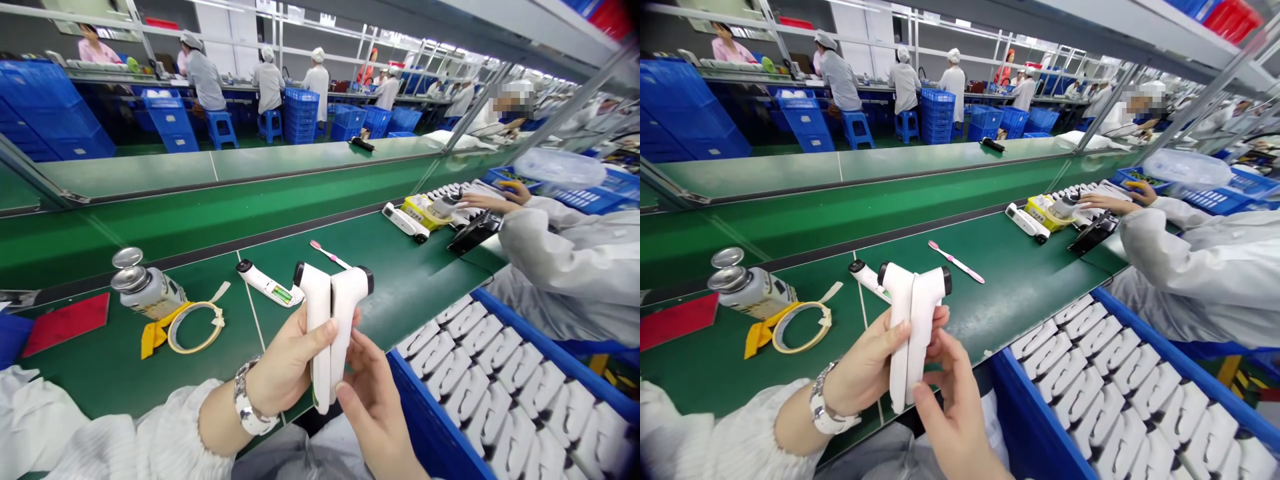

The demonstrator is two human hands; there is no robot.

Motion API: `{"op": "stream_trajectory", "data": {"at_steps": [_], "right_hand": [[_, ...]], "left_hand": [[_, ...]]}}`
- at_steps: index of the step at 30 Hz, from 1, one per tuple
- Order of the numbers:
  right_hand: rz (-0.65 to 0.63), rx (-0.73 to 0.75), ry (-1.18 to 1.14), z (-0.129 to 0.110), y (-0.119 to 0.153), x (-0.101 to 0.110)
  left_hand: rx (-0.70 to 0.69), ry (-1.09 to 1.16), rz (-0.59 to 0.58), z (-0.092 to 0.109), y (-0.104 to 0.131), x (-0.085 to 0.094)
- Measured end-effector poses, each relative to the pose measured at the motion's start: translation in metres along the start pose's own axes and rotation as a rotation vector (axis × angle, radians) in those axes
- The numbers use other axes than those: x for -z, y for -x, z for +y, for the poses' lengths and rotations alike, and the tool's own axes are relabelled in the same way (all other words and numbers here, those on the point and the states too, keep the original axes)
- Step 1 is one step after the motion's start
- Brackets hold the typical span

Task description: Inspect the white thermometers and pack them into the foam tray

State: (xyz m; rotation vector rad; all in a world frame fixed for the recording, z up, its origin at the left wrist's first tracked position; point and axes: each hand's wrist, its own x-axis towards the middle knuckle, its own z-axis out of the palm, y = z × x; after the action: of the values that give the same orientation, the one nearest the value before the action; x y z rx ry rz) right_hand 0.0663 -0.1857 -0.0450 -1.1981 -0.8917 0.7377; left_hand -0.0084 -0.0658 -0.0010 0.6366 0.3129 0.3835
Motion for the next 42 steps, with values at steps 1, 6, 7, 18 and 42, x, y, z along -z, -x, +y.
{"op": "stream_trajectory", "data": {"at_steps": [1,6,7,18,42], "right_hand": [[-0.017,-0.077,-0.078,-0.001,-0.001,0.000],[-0.102,-0.250,-0.279,-0.004,-0.007,0.007],[-0.103,-0.247,-0.290,-0.003,-0.009,0.009],[0.038,-0.260,-0.313,0.001,-0.012,0.019],[0.090,-0.205,-0.017,-0.002,-0.030,0.004]], "left_hand": [[-0.001,-0.024,-0.001,0.000,0.000,0.001],[-0.036,-0.162,-0.020,-0.005,-0.002,0.005],[-0.047,-0.177,-0.026,-0.005,-0.002,0.005],[-0.019,-0.122,0.103,-0.007,-0.009,0.004],[-0.084,-0.164,0.207,0.007,-0.014,0.007]]}}
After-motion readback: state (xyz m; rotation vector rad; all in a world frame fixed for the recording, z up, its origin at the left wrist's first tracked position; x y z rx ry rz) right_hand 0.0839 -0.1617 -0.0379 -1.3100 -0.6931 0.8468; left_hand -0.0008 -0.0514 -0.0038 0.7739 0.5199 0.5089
